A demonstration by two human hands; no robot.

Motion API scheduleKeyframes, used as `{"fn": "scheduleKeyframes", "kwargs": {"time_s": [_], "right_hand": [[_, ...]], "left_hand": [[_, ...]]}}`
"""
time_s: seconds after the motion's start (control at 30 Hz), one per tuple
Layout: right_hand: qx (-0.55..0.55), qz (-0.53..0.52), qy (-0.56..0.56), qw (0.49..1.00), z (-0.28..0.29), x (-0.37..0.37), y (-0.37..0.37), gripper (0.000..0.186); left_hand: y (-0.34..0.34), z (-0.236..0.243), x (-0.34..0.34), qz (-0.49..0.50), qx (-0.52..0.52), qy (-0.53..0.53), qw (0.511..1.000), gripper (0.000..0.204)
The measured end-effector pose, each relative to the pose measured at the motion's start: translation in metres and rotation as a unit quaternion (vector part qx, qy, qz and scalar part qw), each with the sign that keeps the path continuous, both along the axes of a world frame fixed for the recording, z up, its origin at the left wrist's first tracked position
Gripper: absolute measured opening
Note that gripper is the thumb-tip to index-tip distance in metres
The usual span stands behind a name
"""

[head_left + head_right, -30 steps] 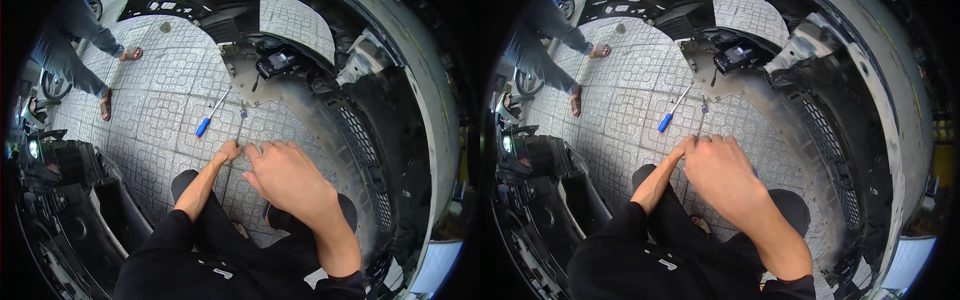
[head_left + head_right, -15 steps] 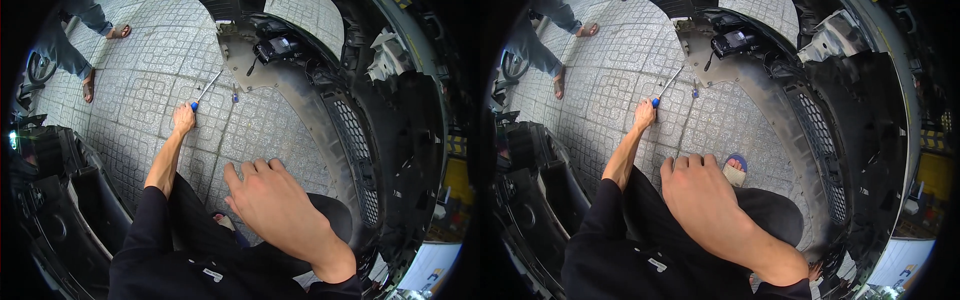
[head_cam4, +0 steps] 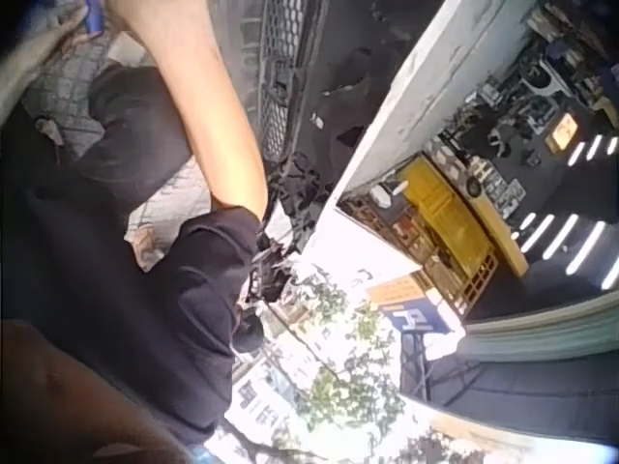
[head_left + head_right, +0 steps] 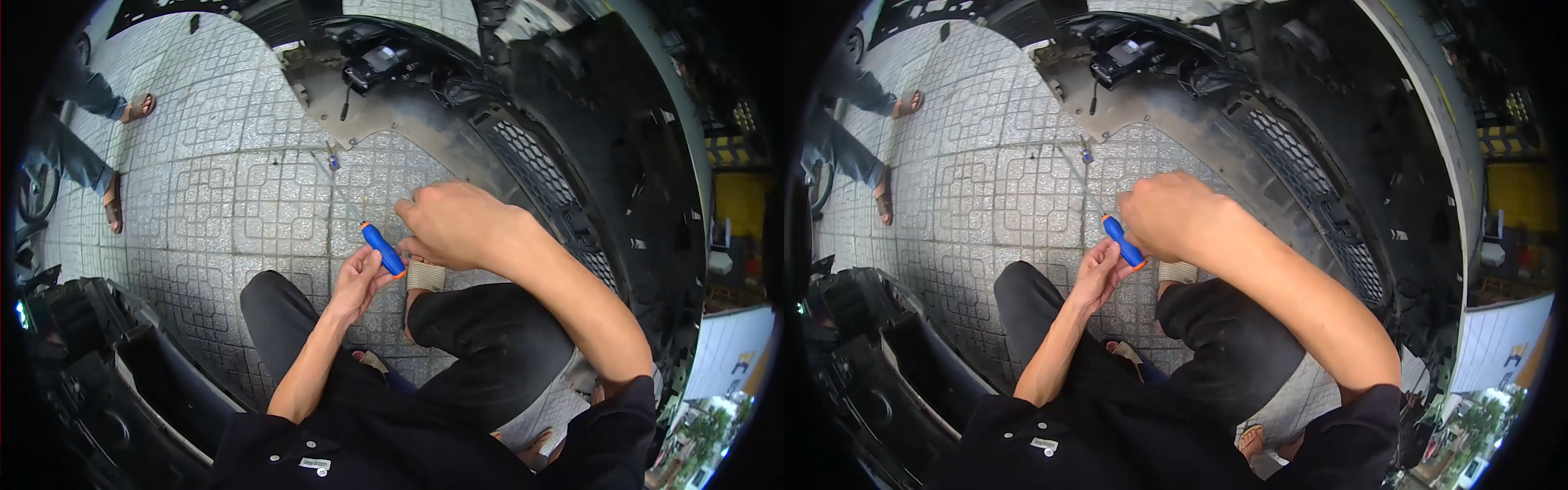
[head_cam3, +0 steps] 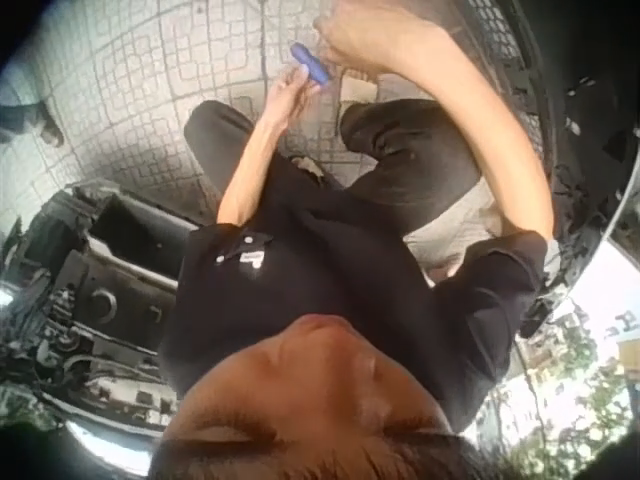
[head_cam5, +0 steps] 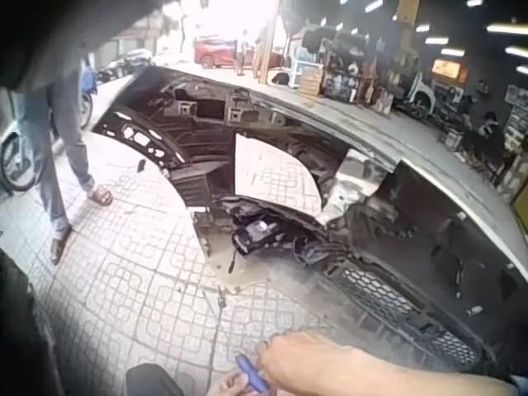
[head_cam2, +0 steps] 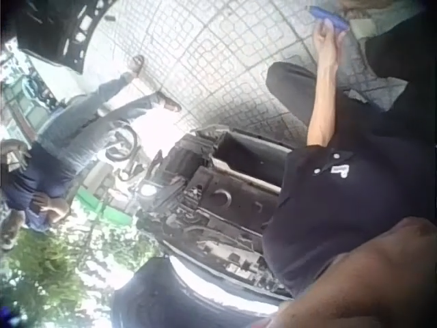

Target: Replacing or repairing a car bumper, focusing on fog light assembly and electrical connectors.

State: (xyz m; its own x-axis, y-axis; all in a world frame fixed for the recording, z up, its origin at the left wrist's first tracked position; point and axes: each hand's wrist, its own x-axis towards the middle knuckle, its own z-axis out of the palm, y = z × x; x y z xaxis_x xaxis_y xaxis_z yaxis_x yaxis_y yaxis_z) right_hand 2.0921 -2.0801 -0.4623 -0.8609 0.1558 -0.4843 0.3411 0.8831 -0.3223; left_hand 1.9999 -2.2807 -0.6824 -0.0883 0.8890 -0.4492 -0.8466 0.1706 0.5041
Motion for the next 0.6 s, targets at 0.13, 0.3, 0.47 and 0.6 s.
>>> {"fn": "scheduleKeyframes", "kwargs": {"time_s": [0.13,0.3,0.47,0.6], "right_hand": [[-0.099,-0.102,-0.073,0.987,-0.093,0.022,0.028,0.065],[-0.187,-0.288,0.133,0.93,-0.226,0.052,-0.028,0.053],[-0.137,-0.527,0.253,0.8,-0.307,0.113,-0.041,0.019],[-0.078,-0.626,0.21,0.747,-0.329,0.202,-0.068,0.017]], "left_hand": [[0.012,-0.014,0.028,-0.098,0.012,0.129,0.987,0.033],[0.018,-0.058,0.029,-0.185,-0.038,0.259,0.947,0.029],[0.028,-0.101,0.024,-0.281,-0.06,0.355,0.889,0.028],[0.039,-0.122,0.019,-0.29,-0.081,0.334,0.893,0.027]]}}
